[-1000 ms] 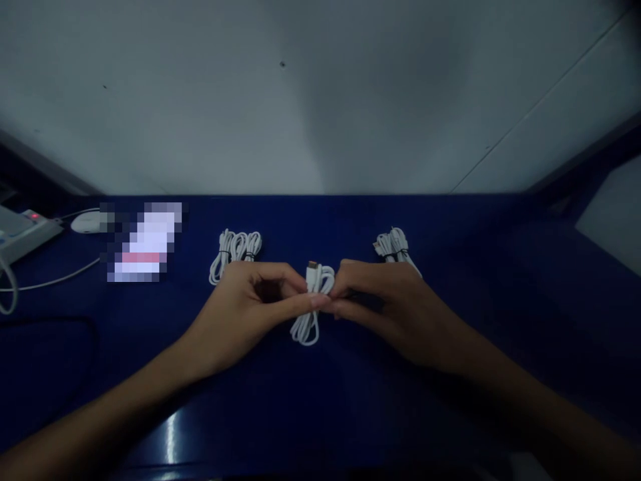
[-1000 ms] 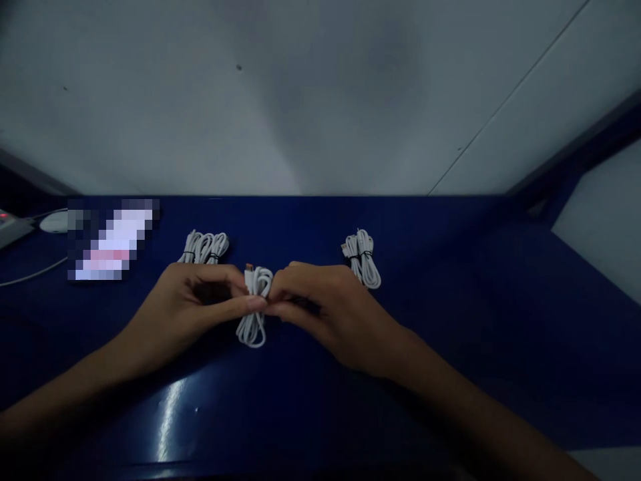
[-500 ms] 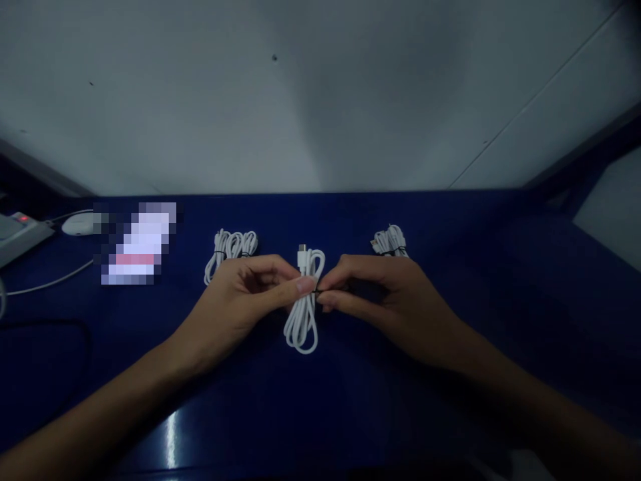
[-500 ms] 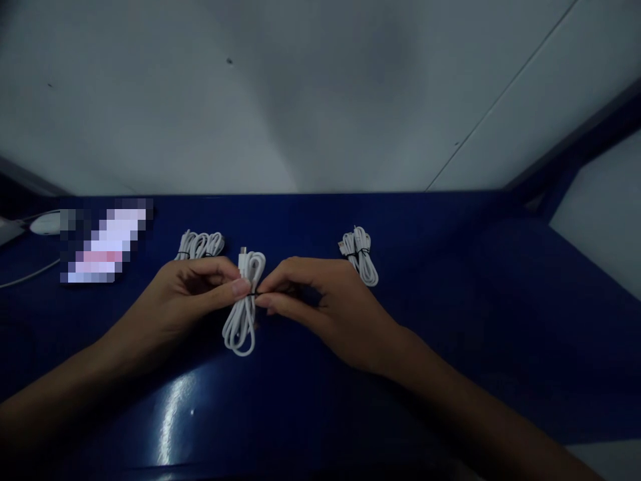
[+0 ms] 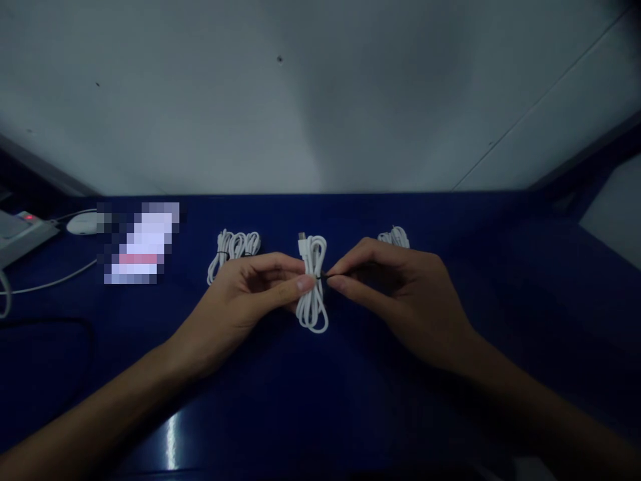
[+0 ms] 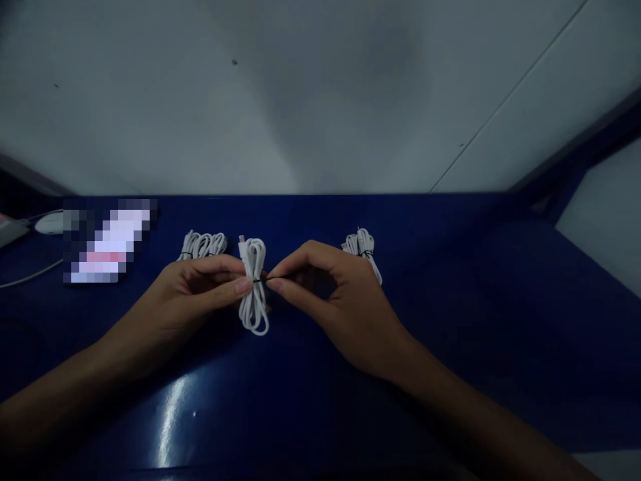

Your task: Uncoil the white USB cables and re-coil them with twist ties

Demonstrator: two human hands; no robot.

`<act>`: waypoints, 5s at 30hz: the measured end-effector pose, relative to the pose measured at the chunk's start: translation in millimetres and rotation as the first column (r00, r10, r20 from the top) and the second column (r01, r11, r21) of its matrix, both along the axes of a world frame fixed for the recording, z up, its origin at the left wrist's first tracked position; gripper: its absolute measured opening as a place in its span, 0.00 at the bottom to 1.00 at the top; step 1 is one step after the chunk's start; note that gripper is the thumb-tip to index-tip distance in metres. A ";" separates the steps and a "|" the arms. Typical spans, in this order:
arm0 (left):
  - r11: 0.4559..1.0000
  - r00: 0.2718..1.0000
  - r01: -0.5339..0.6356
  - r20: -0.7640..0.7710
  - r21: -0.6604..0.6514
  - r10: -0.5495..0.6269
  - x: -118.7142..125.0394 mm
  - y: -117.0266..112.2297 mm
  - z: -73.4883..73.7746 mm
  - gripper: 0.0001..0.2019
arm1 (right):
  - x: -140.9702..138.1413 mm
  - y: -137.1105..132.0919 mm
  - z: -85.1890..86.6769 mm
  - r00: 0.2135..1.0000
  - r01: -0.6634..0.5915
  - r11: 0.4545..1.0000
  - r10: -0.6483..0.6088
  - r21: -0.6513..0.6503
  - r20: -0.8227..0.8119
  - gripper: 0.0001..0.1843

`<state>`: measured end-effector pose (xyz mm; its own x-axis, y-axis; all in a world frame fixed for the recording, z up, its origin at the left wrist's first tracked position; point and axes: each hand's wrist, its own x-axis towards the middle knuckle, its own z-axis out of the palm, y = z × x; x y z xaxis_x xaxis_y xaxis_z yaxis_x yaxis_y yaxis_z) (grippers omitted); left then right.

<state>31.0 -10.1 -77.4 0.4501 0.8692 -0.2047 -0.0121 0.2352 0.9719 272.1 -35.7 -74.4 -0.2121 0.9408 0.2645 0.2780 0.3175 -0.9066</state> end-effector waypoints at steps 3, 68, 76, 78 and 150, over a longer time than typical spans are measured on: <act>0.999 0.999 0.015 0.039 -0.050 -0.013 -0.7 0.6 -1.5 0.05 | -0.9 -0.5 -0.9 1.000 0.012 0.998 -0.013 0.058 0.019 0.02; 0.965 0.995 0.093 -0.059 0.245 -0.082 3.0 -2.0 2.7 0.11 | -11.2 0.7 -5.6 0.991 0.116 0.982 -0.104 0.151 -0.087 0.08; 0.990 0.991 -0.130 0.025 0.063 0.129 6.2 -1.8 -1.2 0.11 | -9.3 -0.8 -4.1 0.998 0.054 0.989 -0.048 0.140 -0.041 0.05; 0.991 0.992 -0.118 0.045 0.055 0.116 5.8 -1.9 -1.9 0.11 | -7.8 -0.6 -4.2 0.999 0.036 0.992 -0.031 0.122 -0.041 0.06; 0.998 0.989 -0.049 0.141 -0.044 0.055 11.5 -8.9 3.4 0.07 | -14.4 0.4 -6.4 0.986 0.053 0.999 -0.054 -0.005 -0.156 0.04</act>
<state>42.5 -19.0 -74.0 0.4314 0.8846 -0.1774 -0.1624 0.2695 0.9492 257.7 -35.3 -80.8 -0.1176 0.9499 0.2896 0.1493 0.3052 -0.9405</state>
